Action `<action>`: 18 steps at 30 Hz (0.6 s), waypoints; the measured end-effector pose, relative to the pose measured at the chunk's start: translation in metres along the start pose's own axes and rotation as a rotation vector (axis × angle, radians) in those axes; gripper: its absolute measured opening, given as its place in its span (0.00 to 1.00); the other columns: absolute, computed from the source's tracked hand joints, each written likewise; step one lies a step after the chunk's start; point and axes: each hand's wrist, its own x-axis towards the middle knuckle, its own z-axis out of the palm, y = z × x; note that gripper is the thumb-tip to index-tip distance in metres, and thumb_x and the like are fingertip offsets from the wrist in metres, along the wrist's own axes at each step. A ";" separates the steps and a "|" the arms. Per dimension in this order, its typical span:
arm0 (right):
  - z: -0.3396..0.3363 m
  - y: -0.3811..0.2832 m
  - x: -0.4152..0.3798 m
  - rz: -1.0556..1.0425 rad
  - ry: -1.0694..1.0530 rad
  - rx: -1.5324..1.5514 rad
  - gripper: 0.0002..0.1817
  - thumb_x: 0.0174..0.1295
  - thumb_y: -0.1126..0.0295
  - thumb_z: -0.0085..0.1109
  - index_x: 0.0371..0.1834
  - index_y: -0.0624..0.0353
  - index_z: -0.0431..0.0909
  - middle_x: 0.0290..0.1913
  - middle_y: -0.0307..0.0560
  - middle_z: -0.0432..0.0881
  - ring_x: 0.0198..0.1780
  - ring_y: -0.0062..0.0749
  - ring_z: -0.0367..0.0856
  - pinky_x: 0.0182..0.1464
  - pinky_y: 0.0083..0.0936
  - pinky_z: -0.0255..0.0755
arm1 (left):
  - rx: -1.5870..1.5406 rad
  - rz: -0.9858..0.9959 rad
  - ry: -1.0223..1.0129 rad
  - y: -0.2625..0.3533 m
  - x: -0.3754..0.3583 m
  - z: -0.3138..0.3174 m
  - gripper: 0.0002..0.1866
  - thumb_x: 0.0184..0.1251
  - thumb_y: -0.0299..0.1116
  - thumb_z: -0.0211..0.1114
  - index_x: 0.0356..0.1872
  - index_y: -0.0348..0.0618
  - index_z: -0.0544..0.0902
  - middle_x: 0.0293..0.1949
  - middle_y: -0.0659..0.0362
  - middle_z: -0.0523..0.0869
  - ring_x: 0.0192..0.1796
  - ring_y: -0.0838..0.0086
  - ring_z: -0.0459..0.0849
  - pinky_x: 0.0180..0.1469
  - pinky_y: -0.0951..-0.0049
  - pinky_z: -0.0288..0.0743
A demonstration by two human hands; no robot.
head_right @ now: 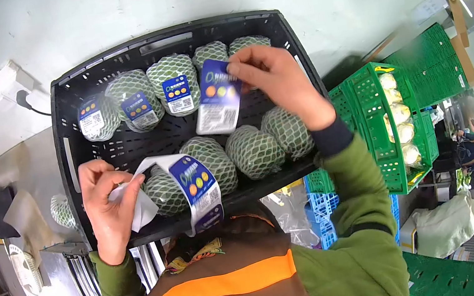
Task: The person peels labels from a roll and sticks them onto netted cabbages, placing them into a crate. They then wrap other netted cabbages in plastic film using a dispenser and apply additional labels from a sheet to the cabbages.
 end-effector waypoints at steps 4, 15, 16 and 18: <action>-0.016 0.092 0.061 0.107 -0.197 -0.151 0.16 0.60 0.66 0.73 0.44 0.65 0.83 0.35 0.38 0.85 0.36 0.16 0.79 0.37 0.18 0.73 | -0.434 0.000 -0.110 0.008 0.000 0.004 0.09 0.49 0.18 0.70 0.29 0.38 0.78 0.31 0.56 0.82 0.34 0.66 0.81 0.39 0.71 0.74; 0.014 0.060 0.077 -0.254 0.134 -0.585 0.25 0.55 0.61 0.75 0.53 0.61 0.79 0.44 0.47 0.85 0.44 0.36 0.85 0.46 0.31 0.80 | -0.650 -0.057 -0.241 0.021 0.005 0.002 0.07 0.60 0.23 0.69 0.38 0.39 0.82 0.46 0.54 0.84 0.47 0.73 0.84 0.46 0.73 0.77; 0.031 0.025 0.055 -0.207 -0.056 -0.266 0.25 0.57 0.62 0.75 0.54 0.61 0.78 0.45 0.45 0.85 0.45 0.31 0.85 0.47 0.28 0.80 | -0.770 -0.174 -0.172 0.026 0.005 0.004 0.07 0.62 0.24 0.68 0.40 0.38 0.82 0.44 0.56 0.84 0.46 0.76 0.83 0.47 0.75 0.77; 0.063 -0.020 0.003 -0.129 -0.484 0.325 0.24 0.59 0.67 0.73 0.59 0.59 0.78 0.44 0.41 0.85 0.45 0.23 0.83 0.47 0.23 0.79 | -0.822 -0.332 -0.141 0.033 0.006 0.006 0.07 0.69 0.24 0.63 0.45 0.35 0.82 0.41 0.60 0.85 0.45 0.82 0.82 0.47 0.78 0.75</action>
